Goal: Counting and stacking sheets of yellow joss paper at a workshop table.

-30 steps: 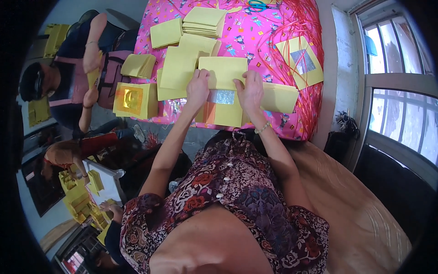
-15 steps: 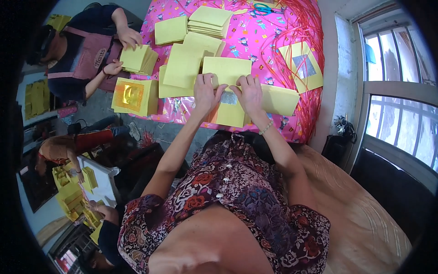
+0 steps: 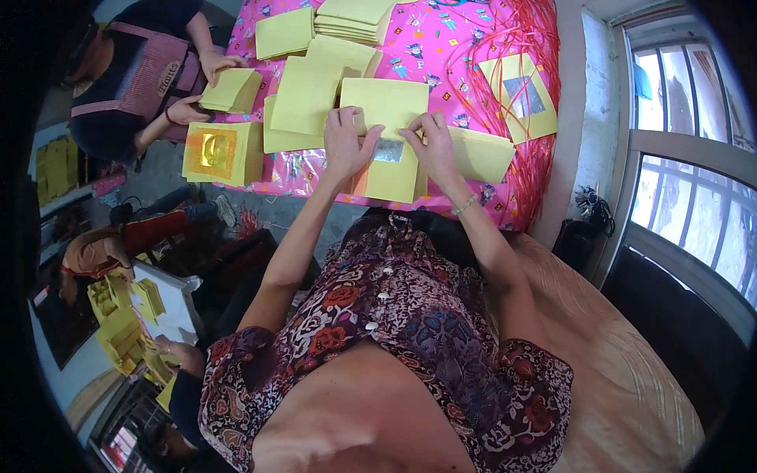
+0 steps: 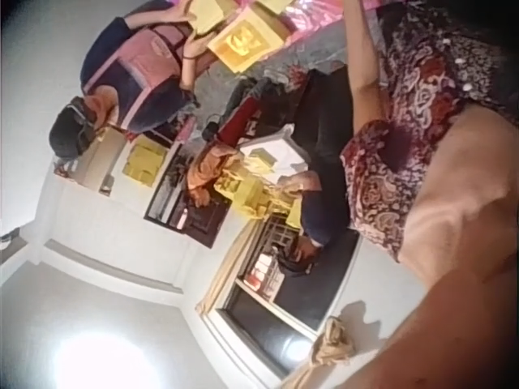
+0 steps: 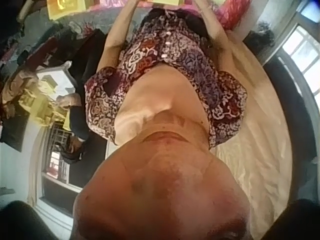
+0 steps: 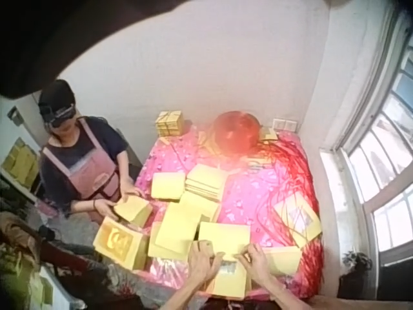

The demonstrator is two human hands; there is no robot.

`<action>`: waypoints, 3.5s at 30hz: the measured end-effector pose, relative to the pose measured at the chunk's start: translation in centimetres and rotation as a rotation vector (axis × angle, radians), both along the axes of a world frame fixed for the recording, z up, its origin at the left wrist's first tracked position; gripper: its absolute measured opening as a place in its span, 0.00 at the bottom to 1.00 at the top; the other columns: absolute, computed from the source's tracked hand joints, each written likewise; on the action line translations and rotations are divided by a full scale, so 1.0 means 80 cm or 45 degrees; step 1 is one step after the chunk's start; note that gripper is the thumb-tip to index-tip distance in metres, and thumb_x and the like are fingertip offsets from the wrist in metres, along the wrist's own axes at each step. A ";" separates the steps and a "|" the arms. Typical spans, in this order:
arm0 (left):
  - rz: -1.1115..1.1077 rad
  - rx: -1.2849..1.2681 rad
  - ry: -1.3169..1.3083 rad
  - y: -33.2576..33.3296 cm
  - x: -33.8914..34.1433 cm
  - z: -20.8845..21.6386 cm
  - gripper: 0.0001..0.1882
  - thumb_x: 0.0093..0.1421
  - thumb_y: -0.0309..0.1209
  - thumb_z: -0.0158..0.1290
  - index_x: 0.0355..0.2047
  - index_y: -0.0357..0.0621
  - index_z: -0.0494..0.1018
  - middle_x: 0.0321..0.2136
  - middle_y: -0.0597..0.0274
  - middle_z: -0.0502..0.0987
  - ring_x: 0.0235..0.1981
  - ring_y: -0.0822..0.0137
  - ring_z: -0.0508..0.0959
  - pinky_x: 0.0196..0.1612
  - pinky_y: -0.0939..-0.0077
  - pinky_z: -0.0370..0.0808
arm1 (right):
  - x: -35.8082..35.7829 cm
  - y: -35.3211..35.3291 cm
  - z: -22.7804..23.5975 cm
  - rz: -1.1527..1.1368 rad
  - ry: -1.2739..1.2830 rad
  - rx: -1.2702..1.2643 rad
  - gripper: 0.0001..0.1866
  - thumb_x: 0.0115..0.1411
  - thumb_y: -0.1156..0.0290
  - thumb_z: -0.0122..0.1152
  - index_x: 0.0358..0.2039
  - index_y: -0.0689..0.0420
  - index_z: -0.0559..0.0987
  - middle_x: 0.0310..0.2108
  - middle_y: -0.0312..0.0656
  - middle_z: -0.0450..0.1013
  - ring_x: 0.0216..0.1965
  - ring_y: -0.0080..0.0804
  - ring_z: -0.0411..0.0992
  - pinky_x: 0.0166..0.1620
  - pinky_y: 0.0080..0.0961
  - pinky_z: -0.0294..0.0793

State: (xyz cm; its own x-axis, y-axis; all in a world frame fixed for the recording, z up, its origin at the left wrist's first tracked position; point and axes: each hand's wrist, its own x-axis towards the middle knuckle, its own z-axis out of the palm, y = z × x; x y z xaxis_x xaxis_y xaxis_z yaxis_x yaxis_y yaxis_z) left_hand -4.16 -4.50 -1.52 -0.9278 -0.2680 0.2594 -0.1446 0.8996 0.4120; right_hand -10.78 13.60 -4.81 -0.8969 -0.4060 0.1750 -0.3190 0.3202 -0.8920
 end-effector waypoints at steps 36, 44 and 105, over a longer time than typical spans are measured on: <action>0.058 0.268 0.114 -0.011 0.008 -0.008 0.25 0.45 0.35 0.66 0.42 0.41 0.70 0.37 0.50 0.67 0.42 0.51 0.68 0.46 0.61 0.68 | -0.019 -0.012 0.010 0.220 0.194 0.451 0.17 0.50 0.60 0.67 0.36 0.51 0.73 0.34 0.37 0.71 0.39 0.39 0.67 0.41 0.39 0.65; -0.019 0.755 -0.241 -0.060 0.000 -0.011 0.16 0.50 0.28 0.62 0.40 0.48 0.74 0.32 0.63 0.62 0.30 0.70 0.65 0.33 0.79 0.68 | -0.027 -0.014 0.008 0.231 0.089 0.283 0.16 0.47 0.64 0.71 0.32 0.54 0.73 0.30 0.38 0.70 0.35 0.36 0.68 0.38 0.33 0.67; 0.117 0.960 -0.175 0.230 0.029 -0.096 0.32 0.57 0.21 0.48 0.59 0.27 0.48 0.50 0.34 0.60 0.54 0.40 0.62 0.59 0.55 0.60 | 0.013 0.194 -0.132 -0.458 -0.842 -0.411 0.13 0.63 0.69 0.56 0.45 0.63 0.74 0.38 0.38 0.75 0.36 0.20 0.72 0.40 0.20 0.72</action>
